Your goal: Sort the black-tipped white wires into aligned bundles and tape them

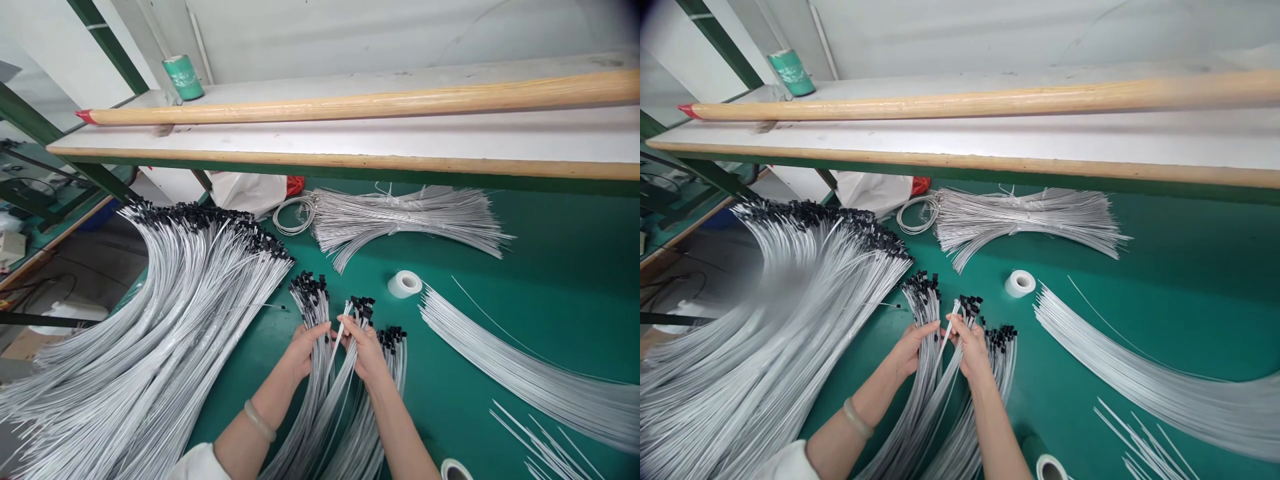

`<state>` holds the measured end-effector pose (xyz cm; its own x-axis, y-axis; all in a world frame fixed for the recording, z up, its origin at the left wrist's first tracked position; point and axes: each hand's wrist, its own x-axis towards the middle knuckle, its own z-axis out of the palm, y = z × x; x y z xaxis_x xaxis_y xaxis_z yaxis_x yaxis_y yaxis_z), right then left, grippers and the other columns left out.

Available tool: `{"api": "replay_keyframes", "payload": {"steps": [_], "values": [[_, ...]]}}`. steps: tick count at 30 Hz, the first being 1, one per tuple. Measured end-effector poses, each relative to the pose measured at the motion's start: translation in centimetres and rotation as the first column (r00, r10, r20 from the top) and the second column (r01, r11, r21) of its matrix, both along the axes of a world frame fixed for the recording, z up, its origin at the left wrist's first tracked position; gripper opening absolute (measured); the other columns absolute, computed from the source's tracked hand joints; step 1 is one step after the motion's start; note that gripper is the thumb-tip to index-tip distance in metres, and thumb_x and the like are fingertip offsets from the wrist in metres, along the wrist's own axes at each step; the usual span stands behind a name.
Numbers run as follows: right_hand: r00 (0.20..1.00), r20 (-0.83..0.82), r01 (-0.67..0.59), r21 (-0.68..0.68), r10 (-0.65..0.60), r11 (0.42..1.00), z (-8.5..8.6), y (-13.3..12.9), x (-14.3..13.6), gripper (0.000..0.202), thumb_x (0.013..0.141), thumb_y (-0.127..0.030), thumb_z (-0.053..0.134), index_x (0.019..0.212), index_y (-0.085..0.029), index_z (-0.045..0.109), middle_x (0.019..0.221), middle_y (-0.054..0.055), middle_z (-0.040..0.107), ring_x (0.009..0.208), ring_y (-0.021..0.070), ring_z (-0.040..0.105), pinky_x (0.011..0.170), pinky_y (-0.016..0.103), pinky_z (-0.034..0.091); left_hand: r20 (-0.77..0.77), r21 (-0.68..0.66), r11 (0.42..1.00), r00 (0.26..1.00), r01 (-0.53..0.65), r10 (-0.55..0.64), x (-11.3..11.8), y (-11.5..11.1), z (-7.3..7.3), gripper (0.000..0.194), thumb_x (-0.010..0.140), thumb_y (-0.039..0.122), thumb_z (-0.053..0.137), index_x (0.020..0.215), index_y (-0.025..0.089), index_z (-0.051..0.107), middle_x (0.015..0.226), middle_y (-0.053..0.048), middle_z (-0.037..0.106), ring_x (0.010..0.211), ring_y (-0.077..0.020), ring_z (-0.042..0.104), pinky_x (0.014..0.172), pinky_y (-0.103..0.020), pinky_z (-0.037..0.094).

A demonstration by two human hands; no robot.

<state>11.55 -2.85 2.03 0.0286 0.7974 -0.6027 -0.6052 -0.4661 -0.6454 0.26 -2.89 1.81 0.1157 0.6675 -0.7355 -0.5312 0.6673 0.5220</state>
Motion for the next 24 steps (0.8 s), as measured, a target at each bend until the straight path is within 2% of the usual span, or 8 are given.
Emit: {"api": "replay_keyframes", "payload": {"steps": [5,8,11,14,16,19,21,24], "values": [[0.994,-0.108,-0.019,-0.001,0.019,1.000,-0.3,-0.2,0.4,0.030,0.050,-0.033,0.077,0.069,-0.016,0.061,0.060,0.000,0.061,0.048,0.0133,0.055,0.040,0.024,0.042,0.000,-0.035,0.999,1.000,0.001,-0.001,-0.2,0.1,0.2,0.019,0.062,0.023,0.070,0.068,0.009,0.059,0.057,-0.006,0.064,0.047,-0.0139,0.059,0.049,-0.024,0.046],[0.985,-0.139,-0.098,0.070,0.107,0.993,0.0,-0.3,0.5,0.027,0.059,-0.039,0.072,0.065,-0.015,0.059,0.050,0.000,0.056,0.045,0.0117,0.052,0.039,0.021,0.037,0.003,-0.041,0.999,1.000,0.005,-0.005,-0.4,0.1,-0.1,0.019,0.064,0.023,0.069,0.070,0.009,0.058,0.058,-0.006,0.064,0.048,-0.0139,0.059,0.050,-0.024,0.047],[0.989,-0.066,-0.121,0.138,0.131,0.983,0.4,-0.3,0.4,0.034,0.064,-0.043,0.068,0.052,-0.015,0.051,0.037,-0.005,0.042,0.035,0.0054,0.037,0.037,0.019,0.031,-0.007,-0.053,0.999,1.000,0.006,-0.006,-0.5,0.0,-0.5,0.022,0.064,0.027,0.070,0.072,0.011,0.057,0.056,-0.003,0.062,0.048,-0.0146,0.060,0.050,-0.026,0.048],[0.997,0.068,-0.054,0.127,0.045,0.990,0.5,0.0,-0.1,0.037,0.057,-0.039,0.074,0.050,-0.017,0.045,0.034,-0.011,0.031,0.032,0.0022,0.025,0.034,0.018,0.025,-0.014,-0.049,0.999,1.000,0.005,-0.006,-0.4,-0.1,-0.7,0.026,0.062,0.029,0.072,0.076,0.012,0.057,0.053,-0.002,0.061,0.049,-0.0156,0.060,0.052,-0.026,0.049],[0.983,0.185,0.000,0.065,-0.012,0.998,0.5,0.1,-0.7,0.035,0.048,-0.035,0.078,0.061,-0.016,0.051,0.037,-0.011,0.035,0.031,0.0030,0.028,0.031,0.018,0.025,-0.017,-0.036,0.999,1.000,0.004,-0.005,-0.1,-0.2,-0.5,0.029,0.060,0.028,0.073,0.079,0.011,0.059,0.053,-0.002,0.060,0.048,-0.0154,0.060,0.052,-0.026,0.048],[0.943,0.331,0.016,-0.009,-0.012,1.000,0.4,0.3,-1.5,0.044,0.041,-0.031,0.080,0.075,-0.016,0.056,0.045,-0.008,0.049,0.030,0.0070,0.039,0.029,0.021,0.032,-0.019,0.006,1.000,1.000,0.001,-0.001,0.2,-0.2,-0.1,0.031,0.058,0.025,0.074,0.082,0.010,0.062,0.052,-0.003,0.061,0.046,-0.0132,0.057,0.051,-0.025,0.047],[0.935,0.353,0.017,-0.021,-0.008,1.000,0.5,0.4,-1.9,0.041,0.042,-0.031,0.079,0.071,-0.016,0.055,0.044,-0.008,0.050,0.030,0.0075,0.039,0.028,0.022,0.034,-0.016,0.028,1.000,1.000,-0.006,0.007,0.4,-0.2,0.0,0.032,0.057,0.023,0.075,0.084,0.009,0.063,0.054,-0.003,0.062,0.045,-0.0122,0.056,0.051,-0.024,0.047],[0.957,0.286,0.058,-0.021,-0.050,0.998,0.6,0.4,-1.8,0.035,0.043,-0.032,0.078,0.063,-0.017,0.053,0.037,-0.010,0.042,0.028,0.0061,0.034,0.028,0.022,0.034,-0.007,0.030,1.000,1.000,-0.010,0.011,0.3,-0.2,-0.2,0.031,0.057,0.022,0.074,0.083,0.009,0.064,0.059,-0.004,0.065,0.044,-0.0121,0.057,0.052,-0.025,0.048]]}}
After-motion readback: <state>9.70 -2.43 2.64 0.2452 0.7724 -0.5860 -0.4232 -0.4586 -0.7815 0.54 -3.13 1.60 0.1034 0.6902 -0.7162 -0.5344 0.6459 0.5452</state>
